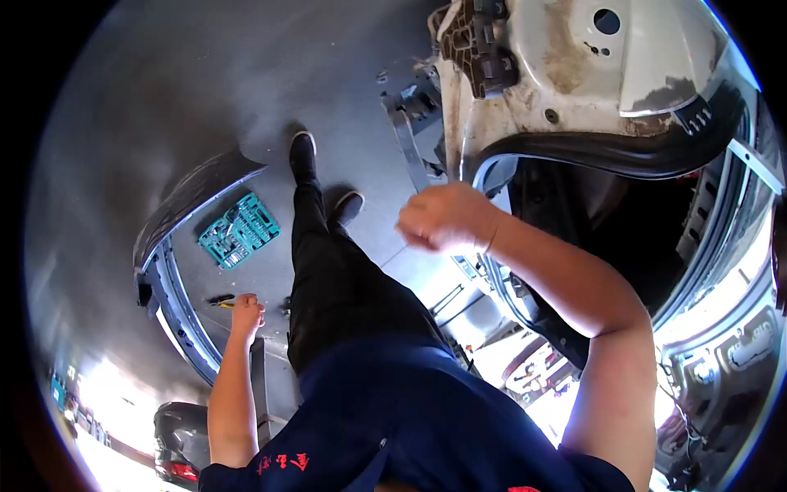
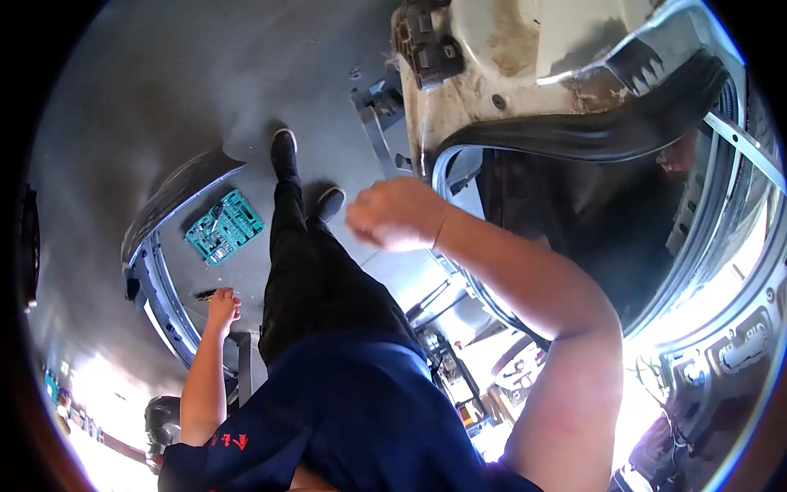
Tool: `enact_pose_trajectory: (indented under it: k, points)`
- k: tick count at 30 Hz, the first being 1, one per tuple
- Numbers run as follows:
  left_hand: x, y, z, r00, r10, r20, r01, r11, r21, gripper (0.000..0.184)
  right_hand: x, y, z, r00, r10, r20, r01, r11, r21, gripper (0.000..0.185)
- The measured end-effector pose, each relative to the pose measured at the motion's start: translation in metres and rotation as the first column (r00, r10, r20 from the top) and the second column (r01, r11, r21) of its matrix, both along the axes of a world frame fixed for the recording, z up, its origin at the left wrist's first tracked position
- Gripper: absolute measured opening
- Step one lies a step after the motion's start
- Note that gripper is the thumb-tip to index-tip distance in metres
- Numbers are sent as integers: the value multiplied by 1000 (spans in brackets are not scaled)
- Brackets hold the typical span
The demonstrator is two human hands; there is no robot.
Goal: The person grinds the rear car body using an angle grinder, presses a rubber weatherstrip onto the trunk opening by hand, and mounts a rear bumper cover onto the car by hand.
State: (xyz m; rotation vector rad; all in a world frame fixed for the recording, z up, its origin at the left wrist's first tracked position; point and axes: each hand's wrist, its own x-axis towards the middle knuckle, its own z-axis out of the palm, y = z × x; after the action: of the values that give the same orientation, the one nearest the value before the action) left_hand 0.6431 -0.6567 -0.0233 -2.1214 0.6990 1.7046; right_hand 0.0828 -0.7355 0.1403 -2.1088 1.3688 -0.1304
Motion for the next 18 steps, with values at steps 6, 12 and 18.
enact_pose_trajectory:
  k: [6,12,18]
  points:
    - [-35,-66,-12,997,26,-77,-26,1000,2,27,-46,-9,4,997,25,-68,-18,995,103,16]
    - [-97,-176,-13,979,-67,-193,29,980,-196,26,-31,2,1,993,-19,116,6,994,108,18]
    - [-111,-194,-18,960,-44,-275,-8,983,-185,25,18,5,3,993,-117,-17,113,897,426,16]
